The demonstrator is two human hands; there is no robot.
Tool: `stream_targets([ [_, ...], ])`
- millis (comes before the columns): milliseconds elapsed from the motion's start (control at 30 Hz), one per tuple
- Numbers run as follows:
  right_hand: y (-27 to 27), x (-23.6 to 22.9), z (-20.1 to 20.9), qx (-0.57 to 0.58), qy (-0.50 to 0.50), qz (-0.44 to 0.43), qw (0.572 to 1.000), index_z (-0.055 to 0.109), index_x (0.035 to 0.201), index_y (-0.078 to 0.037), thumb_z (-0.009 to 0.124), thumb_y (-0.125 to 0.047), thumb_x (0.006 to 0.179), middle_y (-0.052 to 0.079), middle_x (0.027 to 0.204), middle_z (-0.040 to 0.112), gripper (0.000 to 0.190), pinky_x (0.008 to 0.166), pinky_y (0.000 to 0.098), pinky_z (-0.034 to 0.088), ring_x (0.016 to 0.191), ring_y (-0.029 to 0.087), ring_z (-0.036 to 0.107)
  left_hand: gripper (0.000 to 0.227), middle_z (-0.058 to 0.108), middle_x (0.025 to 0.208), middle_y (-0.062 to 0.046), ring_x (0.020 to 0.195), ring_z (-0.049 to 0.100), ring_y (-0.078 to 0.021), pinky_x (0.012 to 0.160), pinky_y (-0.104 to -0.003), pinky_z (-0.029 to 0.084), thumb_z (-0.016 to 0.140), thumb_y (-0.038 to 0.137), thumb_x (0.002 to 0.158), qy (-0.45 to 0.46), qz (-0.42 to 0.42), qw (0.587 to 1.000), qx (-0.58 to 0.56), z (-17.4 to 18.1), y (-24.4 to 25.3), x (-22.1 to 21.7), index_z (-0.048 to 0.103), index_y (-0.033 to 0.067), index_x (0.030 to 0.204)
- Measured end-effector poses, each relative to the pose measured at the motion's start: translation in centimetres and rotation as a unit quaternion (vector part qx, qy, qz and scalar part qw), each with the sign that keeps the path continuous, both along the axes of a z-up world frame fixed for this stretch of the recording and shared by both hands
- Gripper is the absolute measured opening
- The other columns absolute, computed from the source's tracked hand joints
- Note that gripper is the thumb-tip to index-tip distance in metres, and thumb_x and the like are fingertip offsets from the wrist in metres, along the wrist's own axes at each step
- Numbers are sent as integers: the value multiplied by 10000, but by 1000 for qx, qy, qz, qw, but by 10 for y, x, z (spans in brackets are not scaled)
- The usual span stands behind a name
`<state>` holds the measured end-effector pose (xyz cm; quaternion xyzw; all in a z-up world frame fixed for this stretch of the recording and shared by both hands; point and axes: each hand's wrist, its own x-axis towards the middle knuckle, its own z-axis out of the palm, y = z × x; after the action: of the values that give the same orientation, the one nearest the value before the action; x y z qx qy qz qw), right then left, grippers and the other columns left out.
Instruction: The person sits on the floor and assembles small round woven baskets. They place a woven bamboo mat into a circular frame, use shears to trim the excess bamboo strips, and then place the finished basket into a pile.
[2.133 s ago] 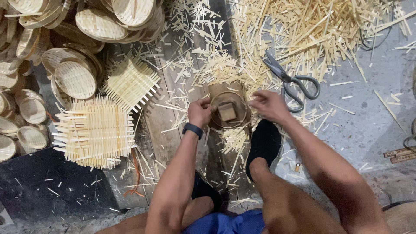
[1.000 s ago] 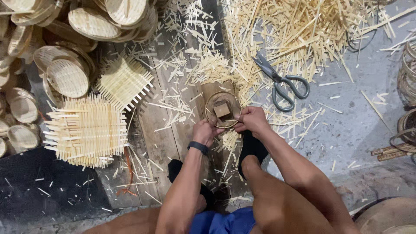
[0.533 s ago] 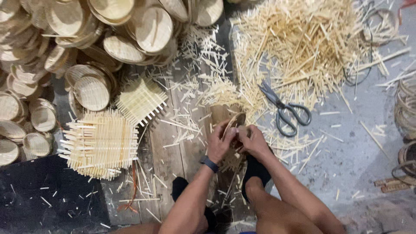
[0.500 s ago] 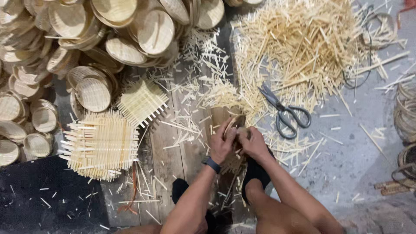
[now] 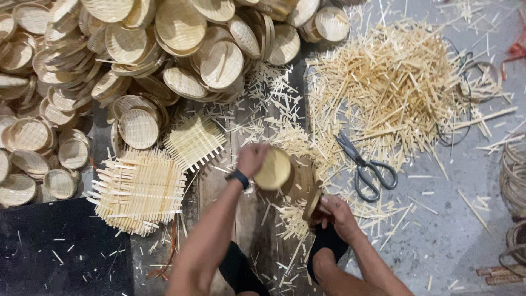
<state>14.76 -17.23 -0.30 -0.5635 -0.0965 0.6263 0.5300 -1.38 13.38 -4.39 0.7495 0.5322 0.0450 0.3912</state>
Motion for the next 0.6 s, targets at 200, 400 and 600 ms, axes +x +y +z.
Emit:
stream_targets([
  [200, -1, 0, -16, -17, 27, -16, 999, 677, 988, 4, 576, -431, 951, 114, 775, 727, 448, 462, 283, 503, 600, 180, 702, 482, 725, 880, -107, 731, 746, -167, 611, -373, 651, 638, 505, 945, -420, 308, 850, -80, 188, 164, 60, 690, 33, 1026],
  [400, 10, -6, -8, -36, -20, 6, 999, 666, 1010, 12, 613, -466, 927, 123, 818, 721, 488, 493, 317, 484, 610, 201, 664, 407, 801, 916, -85, 716, 757, -137, 688, -351, 631, 592, 470, 997, -58, 121, 991, -22, 167, 104, 55, 709, 119, 1165],
  [600, 29, -14, -1, -4, 89, -7, 996, 438, 1498, -76, 482, -567, 930, 21, 1311, 672, 752, 990, 353, 488, 1219, 162, 617, 528, 730, 1110, -194, 968, 688, -272, 822, -394, 570, 618, 501, 1013, 40, 113, 925, -361, 21, -112, 7, 689, 26, 1232],
])
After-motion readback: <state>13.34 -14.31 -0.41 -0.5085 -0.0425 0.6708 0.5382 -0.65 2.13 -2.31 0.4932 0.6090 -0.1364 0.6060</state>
